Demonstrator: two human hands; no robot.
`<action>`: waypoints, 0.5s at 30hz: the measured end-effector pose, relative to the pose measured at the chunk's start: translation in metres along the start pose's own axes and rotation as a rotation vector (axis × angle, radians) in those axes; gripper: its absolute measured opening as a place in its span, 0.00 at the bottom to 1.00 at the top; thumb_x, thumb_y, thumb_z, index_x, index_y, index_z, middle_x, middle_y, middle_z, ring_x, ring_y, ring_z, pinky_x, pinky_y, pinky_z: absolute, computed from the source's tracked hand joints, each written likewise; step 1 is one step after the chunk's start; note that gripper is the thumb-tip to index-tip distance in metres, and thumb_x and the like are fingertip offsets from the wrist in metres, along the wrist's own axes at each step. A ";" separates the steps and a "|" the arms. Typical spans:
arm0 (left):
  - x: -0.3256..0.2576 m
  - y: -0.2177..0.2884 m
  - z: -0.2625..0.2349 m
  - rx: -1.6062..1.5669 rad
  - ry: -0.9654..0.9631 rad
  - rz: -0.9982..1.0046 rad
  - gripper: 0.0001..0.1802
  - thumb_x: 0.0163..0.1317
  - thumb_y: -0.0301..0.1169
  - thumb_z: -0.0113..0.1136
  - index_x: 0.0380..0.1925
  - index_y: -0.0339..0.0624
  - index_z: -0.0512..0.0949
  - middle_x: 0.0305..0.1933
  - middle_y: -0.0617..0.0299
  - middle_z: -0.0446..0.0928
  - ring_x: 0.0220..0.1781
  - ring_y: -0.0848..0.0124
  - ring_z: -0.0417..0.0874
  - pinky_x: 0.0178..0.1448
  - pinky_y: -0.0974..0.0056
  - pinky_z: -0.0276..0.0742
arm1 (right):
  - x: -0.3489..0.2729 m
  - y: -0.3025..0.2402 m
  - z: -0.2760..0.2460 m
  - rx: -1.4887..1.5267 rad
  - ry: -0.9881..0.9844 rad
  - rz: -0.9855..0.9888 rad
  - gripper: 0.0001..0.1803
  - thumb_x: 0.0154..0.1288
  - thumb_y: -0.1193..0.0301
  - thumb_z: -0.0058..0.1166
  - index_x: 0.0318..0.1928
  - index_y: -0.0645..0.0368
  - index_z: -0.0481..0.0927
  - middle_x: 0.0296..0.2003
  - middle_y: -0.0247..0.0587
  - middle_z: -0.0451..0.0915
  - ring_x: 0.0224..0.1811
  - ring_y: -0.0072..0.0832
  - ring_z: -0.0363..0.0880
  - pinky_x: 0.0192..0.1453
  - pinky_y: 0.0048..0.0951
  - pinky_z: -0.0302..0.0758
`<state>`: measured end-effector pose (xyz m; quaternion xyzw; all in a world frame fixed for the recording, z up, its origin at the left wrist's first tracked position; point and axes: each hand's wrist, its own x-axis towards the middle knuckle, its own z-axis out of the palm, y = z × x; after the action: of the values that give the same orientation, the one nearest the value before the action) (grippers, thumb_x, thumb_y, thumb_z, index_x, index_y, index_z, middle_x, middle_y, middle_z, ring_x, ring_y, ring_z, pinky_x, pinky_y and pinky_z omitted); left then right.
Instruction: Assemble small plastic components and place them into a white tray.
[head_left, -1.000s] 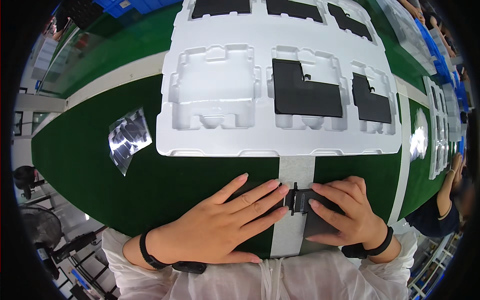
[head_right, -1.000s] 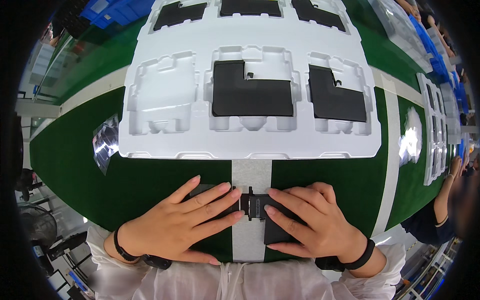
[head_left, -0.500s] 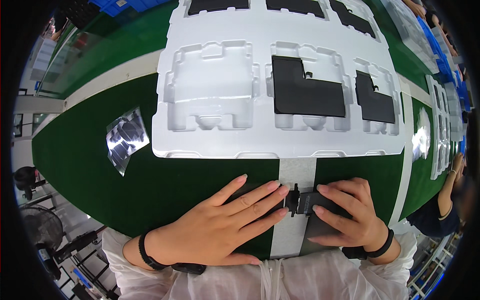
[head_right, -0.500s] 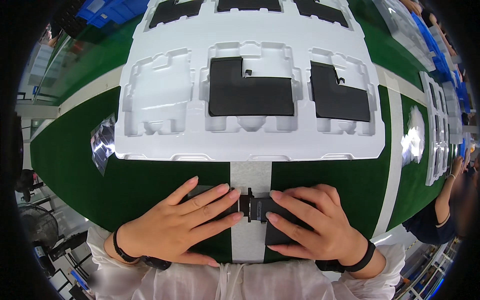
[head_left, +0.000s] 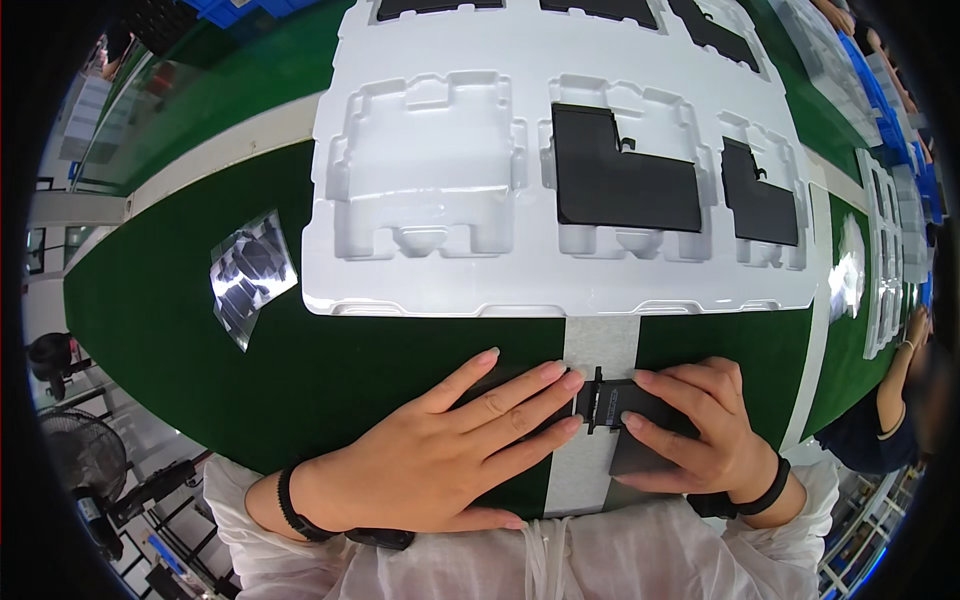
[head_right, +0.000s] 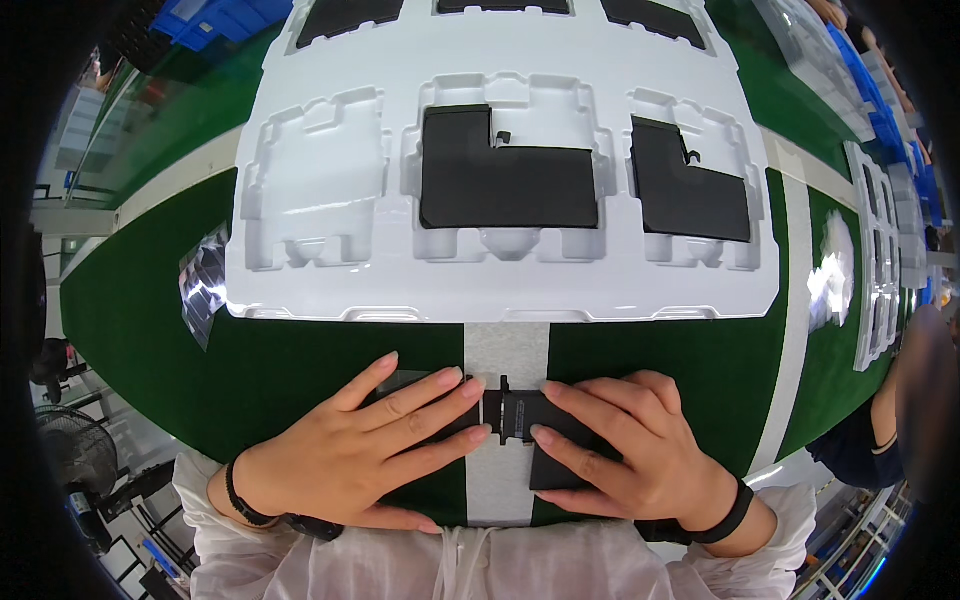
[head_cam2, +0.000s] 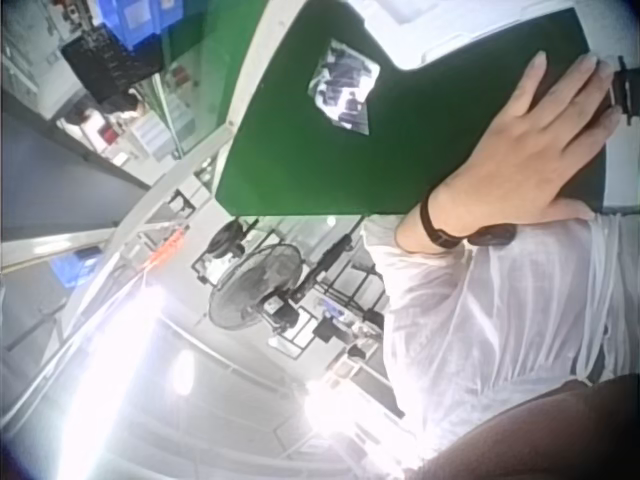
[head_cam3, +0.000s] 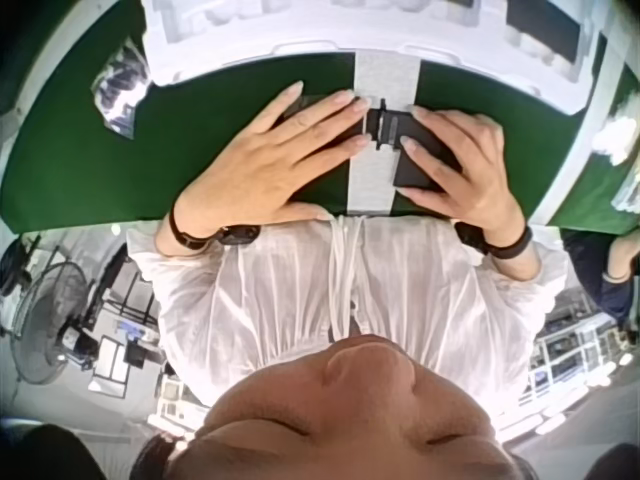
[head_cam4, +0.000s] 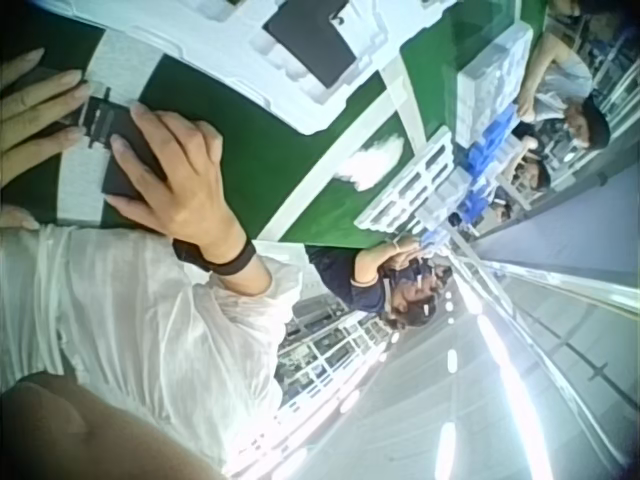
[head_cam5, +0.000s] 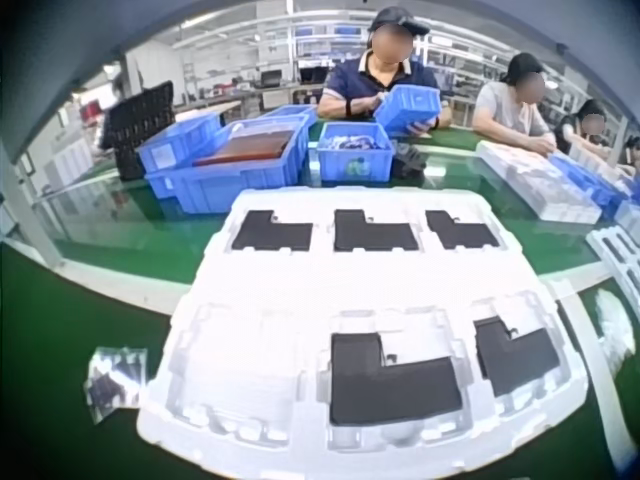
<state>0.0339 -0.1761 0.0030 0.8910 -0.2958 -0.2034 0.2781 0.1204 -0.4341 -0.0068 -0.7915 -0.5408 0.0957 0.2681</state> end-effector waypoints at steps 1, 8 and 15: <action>0.000 0.000 0.000 -0.003 0.000 -0.001 0.39 0.53 0.58 0.53 0.60 0.47 0.66 0.68 0.55 0.57 0.72 0.64 0.53 0.72 0.50 0.36 | 0.000 0.000 0.000 0.001 0.000 0.001 0.24 0.39 0.58 0.65 0.40 0.54 0.81 0.51 0.45 0.74 0.45 0.35 0.72 0.46 0.34 0.63; 0.000 -0.001 0.000 0.005 -0.003 -0.004 0.39 0.53 0.58 0.53 0.60 0.48 0.66 0.68 0.55 0.58 0.71 0.64 0.54 0.72 0.50 0.37 | 0.001 0.002 0.001 0.012 -0.008 0.003 0.25 0.39 0.58 0.65 0.41 0.54 0.81 0.51 0.45 0.74 0.45 0.34 0.72 0.46 0.34 0.62; 0.000 0.000 0.000 0.013 -0.002 -0.003 0.38 0.53 0.58 0.52 0.60 0.48 0.66 0.68 0.55 0.58 0.71 0.64 0.54 0.72 0.50 0.36 | 0.001 0.001 0.000 0.021 -0.009 0.005 0.25 0.39 0.58 0.65 0.41 0.54 0.81 0.51 0.45 0.74 0.45 0.34 0.72 0.46 0.35 0.62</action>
<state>0.0341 -0.1761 0.0025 0.8931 -0.2958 -0.2027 0.2715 0.1218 -0.4333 -0.0072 -0.7896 -0.5391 0.1055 0.2735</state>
